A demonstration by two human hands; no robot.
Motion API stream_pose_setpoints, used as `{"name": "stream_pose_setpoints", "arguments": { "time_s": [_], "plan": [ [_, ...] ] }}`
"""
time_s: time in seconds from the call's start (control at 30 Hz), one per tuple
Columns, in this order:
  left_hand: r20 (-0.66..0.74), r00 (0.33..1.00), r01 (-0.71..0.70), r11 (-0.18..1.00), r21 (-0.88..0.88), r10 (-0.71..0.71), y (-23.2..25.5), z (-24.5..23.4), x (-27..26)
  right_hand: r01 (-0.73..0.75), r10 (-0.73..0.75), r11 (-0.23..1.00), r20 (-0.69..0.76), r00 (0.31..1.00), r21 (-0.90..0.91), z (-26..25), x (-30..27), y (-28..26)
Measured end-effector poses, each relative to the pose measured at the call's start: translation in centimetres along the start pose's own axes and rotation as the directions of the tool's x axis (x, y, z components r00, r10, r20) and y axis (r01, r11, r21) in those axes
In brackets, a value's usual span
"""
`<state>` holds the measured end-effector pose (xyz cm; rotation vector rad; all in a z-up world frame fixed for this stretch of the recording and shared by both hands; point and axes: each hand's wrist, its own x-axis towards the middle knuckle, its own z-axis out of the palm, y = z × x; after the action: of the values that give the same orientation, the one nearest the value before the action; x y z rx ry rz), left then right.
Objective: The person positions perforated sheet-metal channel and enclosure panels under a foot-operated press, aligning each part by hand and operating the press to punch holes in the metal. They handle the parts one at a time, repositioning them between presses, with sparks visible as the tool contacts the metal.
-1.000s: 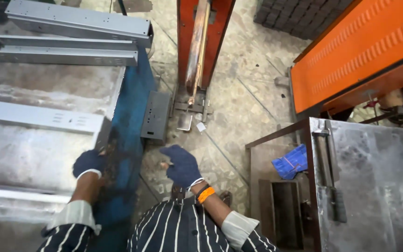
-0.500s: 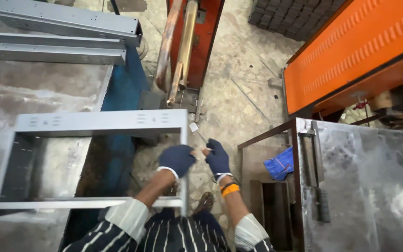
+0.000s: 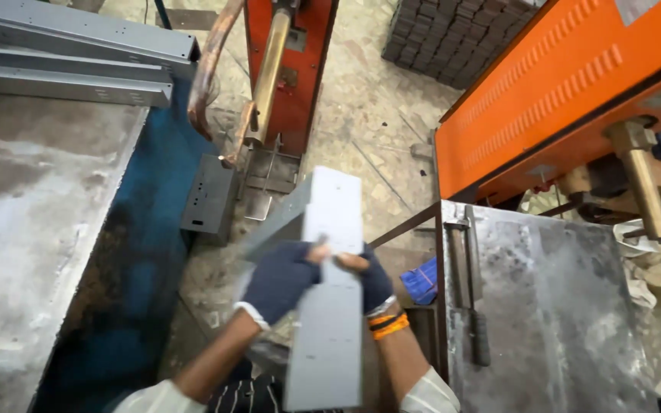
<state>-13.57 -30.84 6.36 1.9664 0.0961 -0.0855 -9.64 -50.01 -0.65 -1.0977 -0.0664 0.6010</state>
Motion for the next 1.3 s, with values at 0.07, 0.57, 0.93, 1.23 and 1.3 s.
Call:
{"name": "stream_pose_setpoints", "arguments": {
  "time_s": [0.07, 0.57, 0.93, 1.23, 1.3],
  "plan": [
    [0.053, 0.985, 0.164, 0.986, -0.037, -0.162, -2.0, -0.5, -1.0, -0.014, 0.014, 0.999, -0.002, 1.0, -0.04, 1.4, -0.2, -0.5],
    [0.286, 0.907, 0.412, 0.789, -0.455, -0.309, -8.7, 1.5, -5.2, -0.163, 0.239, 0.909, 0.161, 0.958, -0.383, 0.9, 1.3, -4.5],
    [-0.107, 0.782, 0.203, 0.413, -0.888, -0.614, -16.8, -6.1, -9.5, -0.222, 0.31, 0.93, 0.3, 0.902, -0.293, 6.3, 5.6, -6.0],
    [0.07, 0.89, 0.235, 0.322, -0.917, -0.45, -11.0, -9.2, -7.3, -0.134, 0.186, 0.961, 0.203, 0.961, -0.243, 7.4, 10.8, -3.9],
    [0.228, 0.952, 0.298, 0.432, -0.851, -0.206, -9.3, -9.7, -6.2, -0.125, 0.151, 0.969, 0.11, 0.982, -0.215, 7.0, 11.3, -2.6]
  ]
}}
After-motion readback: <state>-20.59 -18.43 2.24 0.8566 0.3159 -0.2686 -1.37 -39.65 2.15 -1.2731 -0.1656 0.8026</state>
